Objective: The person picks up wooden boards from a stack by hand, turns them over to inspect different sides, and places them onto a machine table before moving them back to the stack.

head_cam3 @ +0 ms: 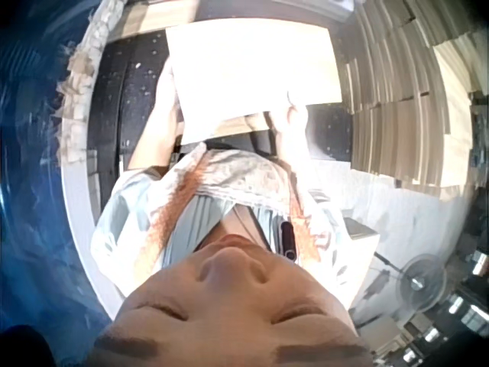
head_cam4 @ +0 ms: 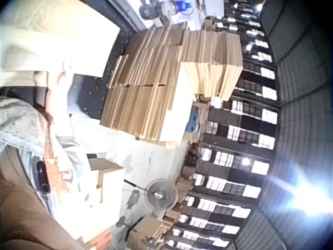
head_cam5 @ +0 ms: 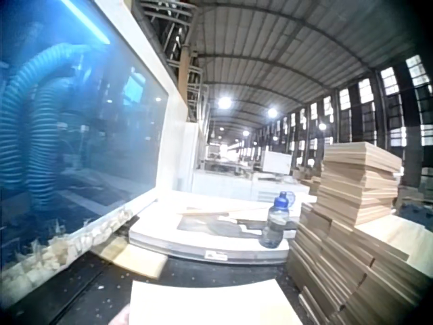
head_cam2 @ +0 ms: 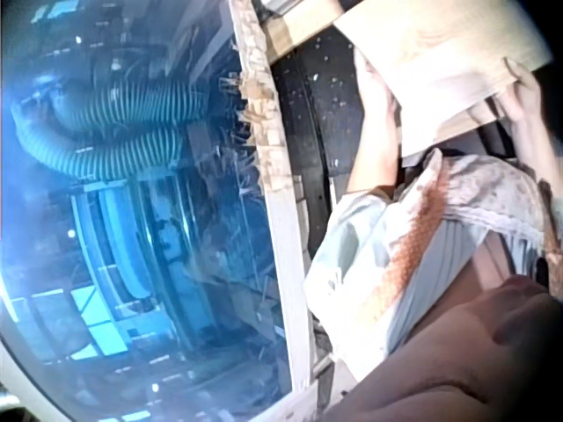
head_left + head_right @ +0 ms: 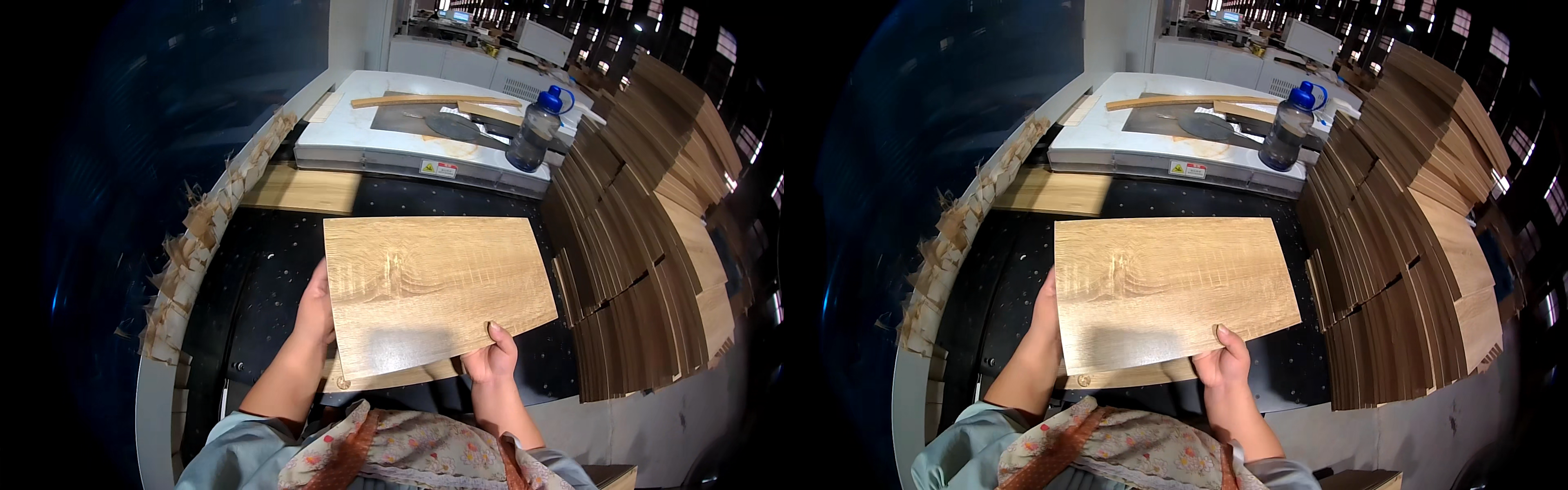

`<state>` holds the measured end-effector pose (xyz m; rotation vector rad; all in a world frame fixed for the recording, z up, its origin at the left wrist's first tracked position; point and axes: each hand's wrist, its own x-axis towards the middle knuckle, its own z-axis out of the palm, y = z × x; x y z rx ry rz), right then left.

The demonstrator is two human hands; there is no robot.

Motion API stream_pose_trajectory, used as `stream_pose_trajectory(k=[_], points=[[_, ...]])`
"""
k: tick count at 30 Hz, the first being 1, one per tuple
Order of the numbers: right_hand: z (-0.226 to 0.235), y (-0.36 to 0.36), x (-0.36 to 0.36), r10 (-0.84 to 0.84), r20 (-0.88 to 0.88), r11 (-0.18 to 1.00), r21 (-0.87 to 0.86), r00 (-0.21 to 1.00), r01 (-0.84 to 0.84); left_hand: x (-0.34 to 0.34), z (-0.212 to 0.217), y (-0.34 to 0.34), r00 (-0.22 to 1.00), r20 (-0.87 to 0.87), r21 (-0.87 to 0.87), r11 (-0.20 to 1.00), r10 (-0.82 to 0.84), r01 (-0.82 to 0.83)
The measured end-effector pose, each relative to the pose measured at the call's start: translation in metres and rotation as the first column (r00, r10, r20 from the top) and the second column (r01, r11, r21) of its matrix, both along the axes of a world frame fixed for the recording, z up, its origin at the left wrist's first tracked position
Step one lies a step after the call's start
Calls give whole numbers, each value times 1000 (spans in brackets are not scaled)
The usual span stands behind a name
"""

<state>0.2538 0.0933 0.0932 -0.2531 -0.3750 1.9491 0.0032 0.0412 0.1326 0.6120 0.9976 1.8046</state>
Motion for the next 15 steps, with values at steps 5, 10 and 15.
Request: stream_pose_trajectory(k=[5, 10, 15], points=[[-12, 1, 3, 26, 8, 999, -40, 1000, -26, -24, -29, 3, 964, 265, -26, 999, 35, -29], [-24, 3, 16, -38, 178, 991, -118, 983, 60, -63, -49, 23, 981, 154, -194, 977, 119, -88], [-42, 8, 40, -102, 261, 980, -142, 960, 143, -87, -72, 91, 513, -858, -139, 974, -28, -180]])
